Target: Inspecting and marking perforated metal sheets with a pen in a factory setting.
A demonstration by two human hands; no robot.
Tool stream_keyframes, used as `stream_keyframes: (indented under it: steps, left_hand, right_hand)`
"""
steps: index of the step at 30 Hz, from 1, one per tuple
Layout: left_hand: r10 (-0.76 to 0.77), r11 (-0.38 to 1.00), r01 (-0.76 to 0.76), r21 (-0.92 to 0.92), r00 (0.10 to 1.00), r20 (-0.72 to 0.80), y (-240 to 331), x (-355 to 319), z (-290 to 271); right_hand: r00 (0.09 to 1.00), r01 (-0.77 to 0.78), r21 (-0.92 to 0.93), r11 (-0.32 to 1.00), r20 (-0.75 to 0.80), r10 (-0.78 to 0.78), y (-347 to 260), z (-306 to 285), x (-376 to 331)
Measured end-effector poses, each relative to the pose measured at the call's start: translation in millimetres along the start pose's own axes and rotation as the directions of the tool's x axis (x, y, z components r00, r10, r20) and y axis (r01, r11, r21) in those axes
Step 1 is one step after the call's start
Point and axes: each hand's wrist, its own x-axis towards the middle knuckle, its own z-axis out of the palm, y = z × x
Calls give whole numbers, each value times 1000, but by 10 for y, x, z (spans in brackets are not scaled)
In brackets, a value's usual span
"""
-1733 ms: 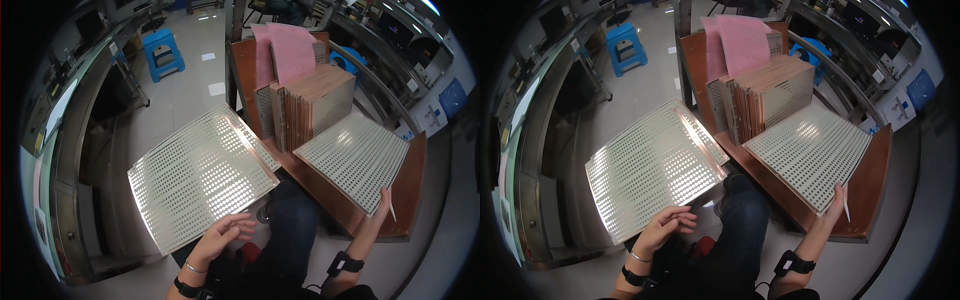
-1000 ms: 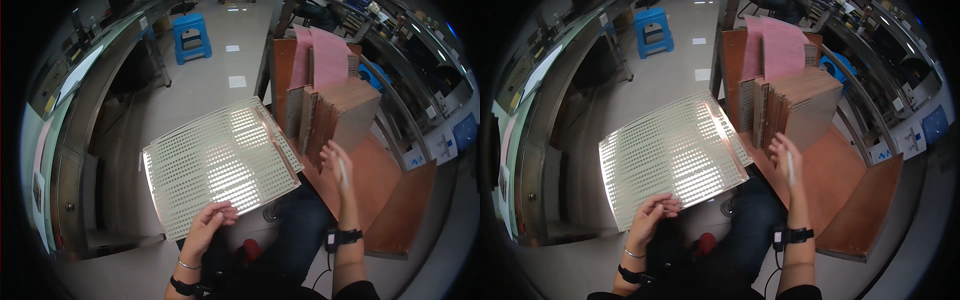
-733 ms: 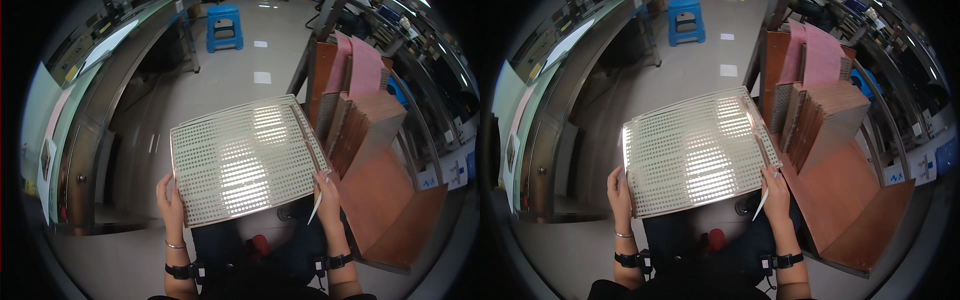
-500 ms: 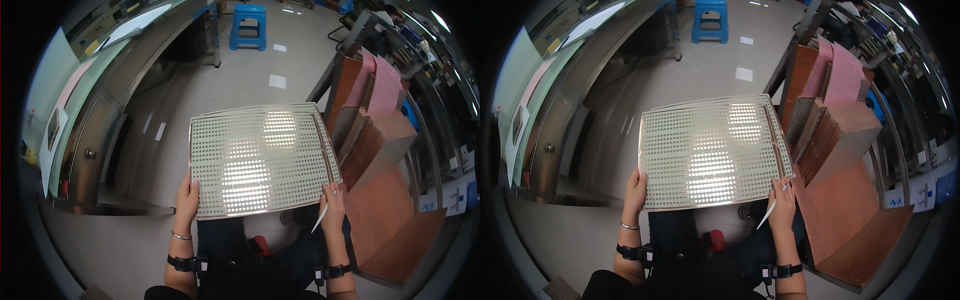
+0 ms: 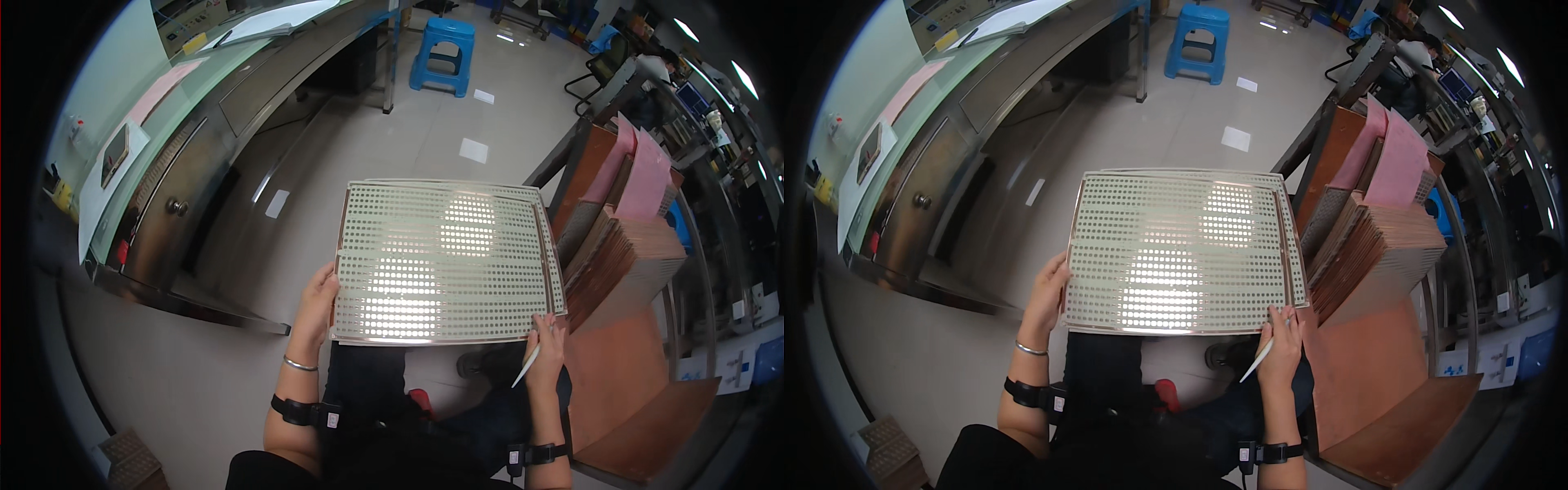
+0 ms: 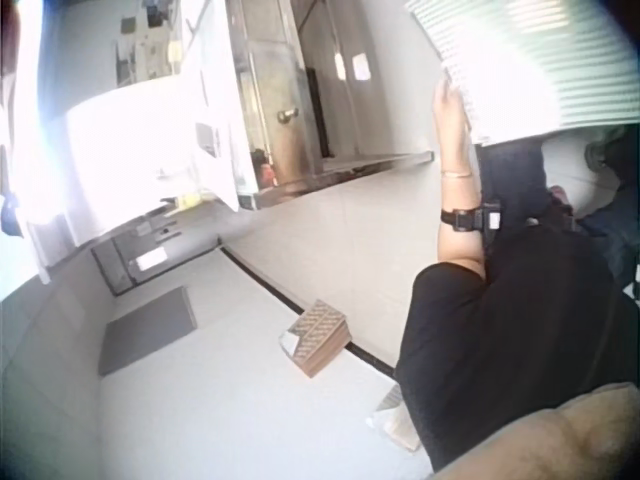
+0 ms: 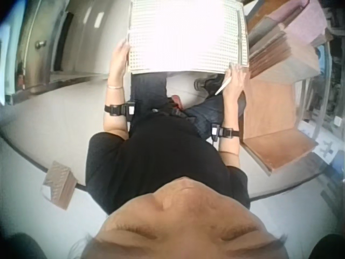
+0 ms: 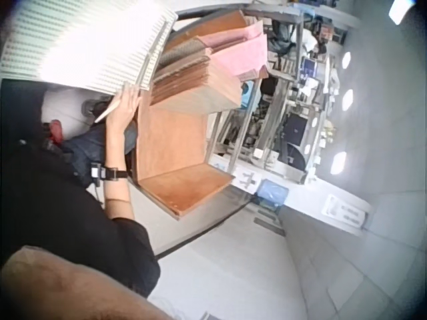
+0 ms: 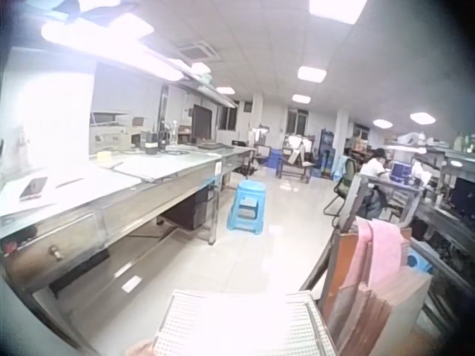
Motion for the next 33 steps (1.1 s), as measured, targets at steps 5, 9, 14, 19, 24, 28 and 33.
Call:
stream_keyframes:
  steps: [5, 9, 14, 19, 24, 28, 33]
  left_hand:
    - [-45, 998, 45, 52, 999, 0, -96, 46, -90]
    - [-4, 987, 2, 163, 1000, 14, -57, 55, -204]
    - [63, 995, -69, 65, 994, 94, 342, -189, -95]
    - [103, 975, -62, -215, 977, 186, 704, -375, 111]
    - [248, 915, -159, -370, 946, 207, 616, -336, 75]
    - [220, 909, -102, -405, 940, 259, 667, -254, 56]
    - [139, 893, 51, -446, 913, 383, 711, -248, 146]
  right_hand:
    - [993, -113, 177, 978, 42, 107, -13, -96, -13]
    - [997, -58, 142, 988, 64, 50, -108, -153, -76]
    - [995, -95, 249, 964, 32, 90, -56, -159, -145]
    - [964, -233, 451, 861, -9, 265, 98, -113, -174]
    - [984, -154, 700, 698, 42, 176, 340, -177, -53]
    - [895, -401, 885, 236, 324, 306, 416, -443, 28]
    - [838, -347, 876, -336, 451, 309, 520, -603, -47]
